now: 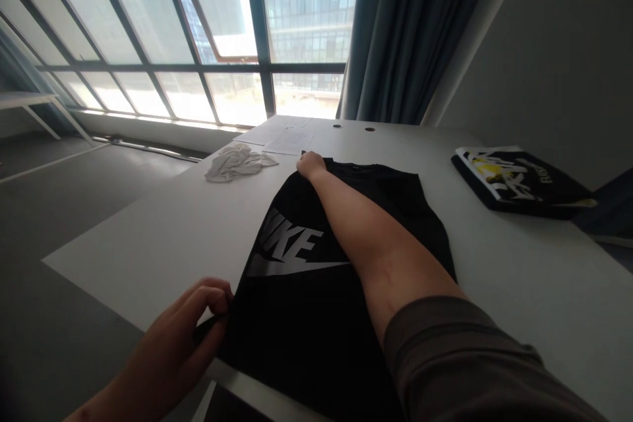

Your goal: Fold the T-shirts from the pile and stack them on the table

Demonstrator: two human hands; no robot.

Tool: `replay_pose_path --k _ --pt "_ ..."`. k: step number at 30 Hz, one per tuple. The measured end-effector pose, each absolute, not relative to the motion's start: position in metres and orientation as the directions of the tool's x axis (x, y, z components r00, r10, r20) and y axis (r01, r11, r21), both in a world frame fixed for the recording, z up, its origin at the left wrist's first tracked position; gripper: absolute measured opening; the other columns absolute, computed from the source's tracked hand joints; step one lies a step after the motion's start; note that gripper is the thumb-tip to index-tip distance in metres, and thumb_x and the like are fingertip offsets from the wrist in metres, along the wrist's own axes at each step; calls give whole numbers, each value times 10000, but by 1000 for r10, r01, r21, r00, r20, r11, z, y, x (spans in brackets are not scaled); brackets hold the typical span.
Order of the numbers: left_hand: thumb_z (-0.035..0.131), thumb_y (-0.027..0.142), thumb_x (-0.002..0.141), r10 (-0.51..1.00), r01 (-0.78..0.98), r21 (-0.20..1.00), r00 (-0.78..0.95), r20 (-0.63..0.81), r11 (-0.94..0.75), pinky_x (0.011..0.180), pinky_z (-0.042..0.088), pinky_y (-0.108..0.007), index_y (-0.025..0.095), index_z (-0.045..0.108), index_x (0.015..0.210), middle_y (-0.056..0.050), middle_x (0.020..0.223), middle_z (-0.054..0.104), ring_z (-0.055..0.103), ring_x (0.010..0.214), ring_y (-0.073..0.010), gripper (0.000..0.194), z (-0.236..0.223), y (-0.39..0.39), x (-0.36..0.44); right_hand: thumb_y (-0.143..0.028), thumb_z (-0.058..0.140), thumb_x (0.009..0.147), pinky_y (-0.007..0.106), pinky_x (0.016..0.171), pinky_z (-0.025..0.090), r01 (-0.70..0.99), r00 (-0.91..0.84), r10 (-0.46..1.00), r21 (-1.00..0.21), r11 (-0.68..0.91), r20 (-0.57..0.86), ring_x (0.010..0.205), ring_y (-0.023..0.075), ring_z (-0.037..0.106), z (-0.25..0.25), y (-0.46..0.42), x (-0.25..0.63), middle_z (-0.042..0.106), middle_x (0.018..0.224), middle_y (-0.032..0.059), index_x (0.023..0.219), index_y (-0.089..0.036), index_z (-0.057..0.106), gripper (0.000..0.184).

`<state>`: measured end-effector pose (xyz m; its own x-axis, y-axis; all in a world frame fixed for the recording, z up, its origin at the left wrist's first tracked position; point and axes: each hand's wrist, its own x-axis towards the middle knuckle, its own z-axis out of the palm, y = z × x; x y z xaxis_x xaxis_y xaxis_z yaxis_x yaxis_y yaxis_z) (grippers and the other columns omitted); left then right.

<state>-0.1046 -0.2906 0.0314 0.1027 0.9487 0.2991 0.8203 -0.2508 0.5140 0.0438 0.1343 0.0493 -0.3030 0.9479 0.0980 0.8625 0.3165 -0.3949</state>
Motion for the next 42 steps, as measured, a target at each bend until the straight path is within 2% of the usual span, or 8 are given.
replay_pose_path --k 7,13,16,20,27,34,36,42 --pt "475 60 929 676 601 358 463 573 -715 826 535 -228 229 527 1047 -30 1021 655 616 896 -125 212 53 -283 -47 -211 508 1006 195 917 516 876 -137 982 -447 181 129 1065 174 686 59 130 148 734 1160 55 1237 -167 809 382" --pt "605 218 966 608 515 328 718 339 -792 863 531 -278 236 575 1045 -4 1037 688 625 868 -143 87 48 -279 -13 -220 602 985 274 1154 442 927 -160 985 -333 171 59 1300 250 601 25 106 202 661 1351 95 1350 -186 768 403" --pt "694 398 964 649 563 349 729 216 -749 1011 561 -346 256 628 1183 -31 1224 702 669 1095 -200 269 40 -272 -8 -342 599 1043 398 1276 320 946 -154 987 -281 159 39 1490 343 414 11 101 205 454 1576 176 1550 -142 609 545" --pt "631 413 1012 748 722 198 651 128 -663 1230 481 -523 313 411 1609 -88 1679 412 414 1552 -330 645 15 -261 -10 -451 499 1108 481 1320 217 959 -155 987 -246 138 -50 1596 369 200 -4 103 201 229 1698 176 1686 -143 407 662" --pt "630 431 1015 725 715 128 685 69 -688 1312 386 -553 410 226 1682 -42 1765 193 297 1619 -331 779 -2 -256 -27 -549 467 1114 460 1341 113 956 -222 974 -203 212 -30 1632 334 2 -8 111 231 96 1734 144 1701 -163 374 709" --pt "623 374 1011 719 699 205 694 36 -685 1230 500 -475 346 577 1494 -38 1641 476 443 1534 -293 485 33 -253 -20 -378 346 1146 417 1340 103 958 -61 991 -270 92 122 1506 272 398 1 109 361 533 1508 176 1458 -91 670 533" --pt "620 341 1012 669 645 220 741 52 -732 1181 526 -418 323 639 1405 -29 1556 564 532 1437 -253 394 40 -251 6 -345 287 1153 407 1316 205 947 -12 995 -319 42 98 1438 261 489 -3 104 384 586 1455 153 1443 -109 685 546" --pt "519 305 1050 273 272 17 961 45 -962 917 547 -336 369 526 1506 22 1637 474 651 1085 -170 461 53 -245 99 -441 352 1157 336 1165 428 874 37 999 -486 -13 38 1375 293 561 -12 103 389 610 1425 151 1401 -123 721 545"
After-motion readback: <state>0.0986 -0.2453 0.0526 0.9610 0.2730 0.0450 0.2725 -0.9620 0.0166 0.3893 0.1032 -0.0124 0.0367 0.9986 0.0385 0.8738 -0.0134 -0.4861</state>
